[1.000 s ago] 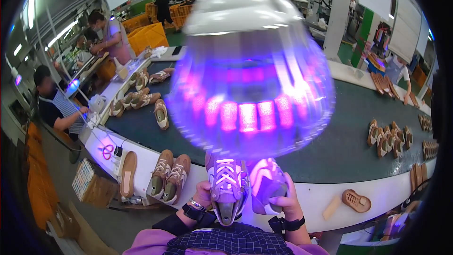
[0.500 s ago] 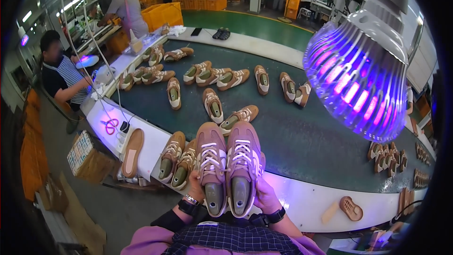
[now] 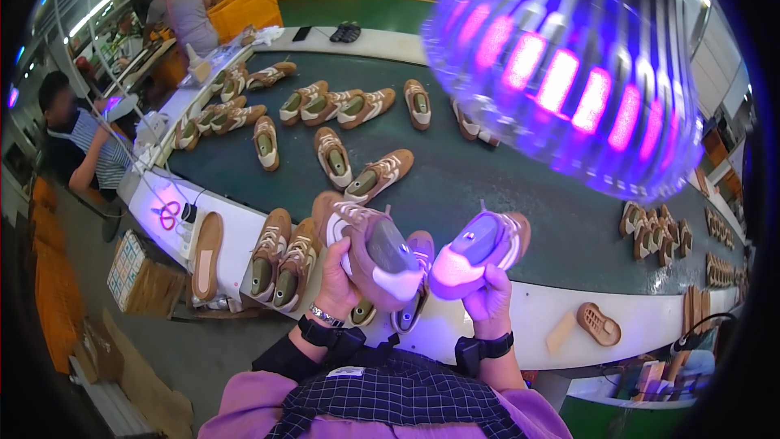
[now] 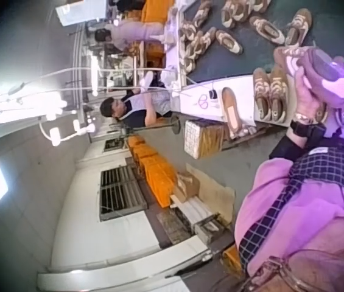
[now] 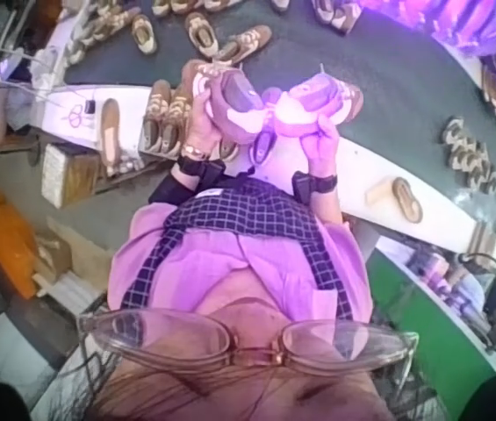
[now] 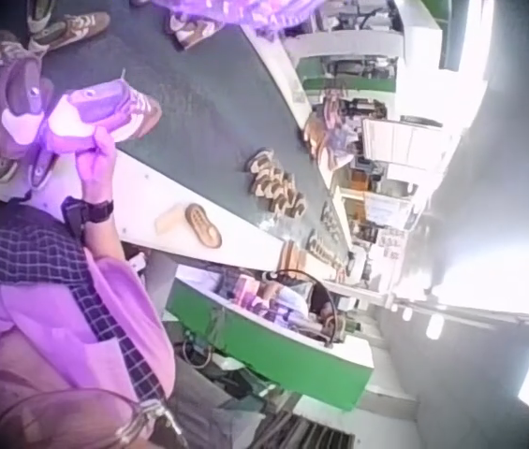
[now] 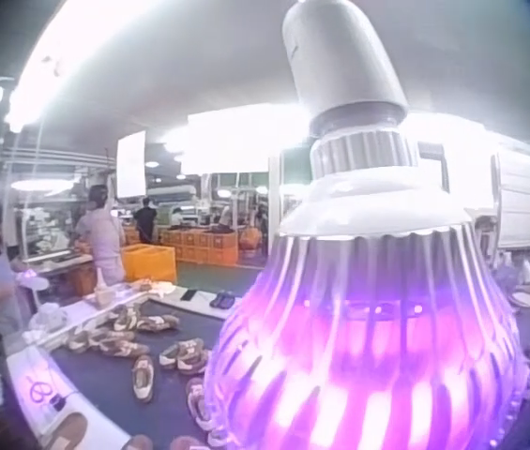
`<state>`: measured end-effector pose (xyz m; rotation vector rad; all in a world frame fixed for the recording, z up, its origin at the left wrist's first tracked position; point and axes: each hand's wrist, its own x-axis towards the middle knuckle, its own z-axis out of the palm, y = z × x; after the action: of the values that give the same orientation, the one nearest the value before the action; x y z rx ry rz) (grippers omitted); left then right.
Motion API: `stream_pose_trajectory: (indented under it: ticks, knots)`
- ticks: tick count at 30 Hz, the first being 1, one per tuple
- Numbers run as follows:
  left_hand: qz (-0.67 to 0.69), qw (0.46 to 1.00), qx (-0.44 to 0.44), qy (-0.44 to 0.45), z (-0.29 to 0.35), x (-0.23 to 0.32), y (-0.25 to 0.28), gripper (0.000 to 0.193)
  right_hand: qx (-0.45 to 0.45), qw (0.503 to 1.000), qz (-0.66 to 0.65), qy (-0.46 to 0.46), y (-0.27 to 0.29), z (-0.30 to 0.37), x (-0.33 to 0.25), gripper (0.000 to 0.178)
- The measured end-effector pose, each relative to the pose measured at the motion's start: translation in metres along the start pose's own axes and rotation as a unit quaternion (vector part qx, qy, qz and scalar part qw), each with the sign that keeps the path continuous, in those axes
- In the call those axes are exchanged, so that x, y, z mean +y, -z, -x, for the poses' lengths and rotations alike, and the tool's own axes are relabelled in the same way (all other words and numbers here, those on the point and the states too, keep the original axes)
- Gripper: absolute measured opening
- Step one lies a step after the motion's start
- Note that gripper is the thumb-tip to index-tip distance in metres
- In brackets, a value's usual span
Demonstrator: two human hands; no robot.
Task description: Inspecting and organizing finished shoes on a production line in a factory.
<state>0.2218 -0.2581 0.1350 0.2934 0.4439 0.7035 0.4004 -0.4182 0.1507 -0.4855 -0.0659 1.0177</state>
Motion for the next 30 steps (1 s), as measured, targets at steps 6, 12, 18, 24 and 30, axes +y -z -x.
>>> stream_pose_trajectory:
  ticks: [6, 12, 18, 24, 30]
  knots:
    - [-0.030, 0.999, 0.027, -0.027, -0.005, -0.034, -0.011, 0.048, 0.050, 0.996, 0.041, 0.062, 0.010, 0.021, -0.016, 0.051]
    - [-0.029, 0.999, 0.018, -0.039, -0.017, -0.056, -0.008, 0.043, 0.086, 0.993, 0.048, 0.067, 0.017, 0.030, -0.018, 0.047]
    - [-0.044, 0.998, 0.012, -0.042, -0.017, -0.068, -0.015, 0.047, 0.106, 0.991, 0.051, 0.065, 0.027, 0.031, -0.022, 0.046]
    - [-0.058, 0.997, 0.007, -0.044, -0.016, -0.073, -0.019, 0.047, 0.096, 0.993, 0.045, 0.055, 0.026, 0.030, -0.025, 0.044]
    - [-0.083, 0.995, 0.016, -0.050, -0.016, -0.074, -0.016, 0.047, 0.106, 0.993, 0.035, 0.039, 0.038, 0.027, -0.024, 0.043]
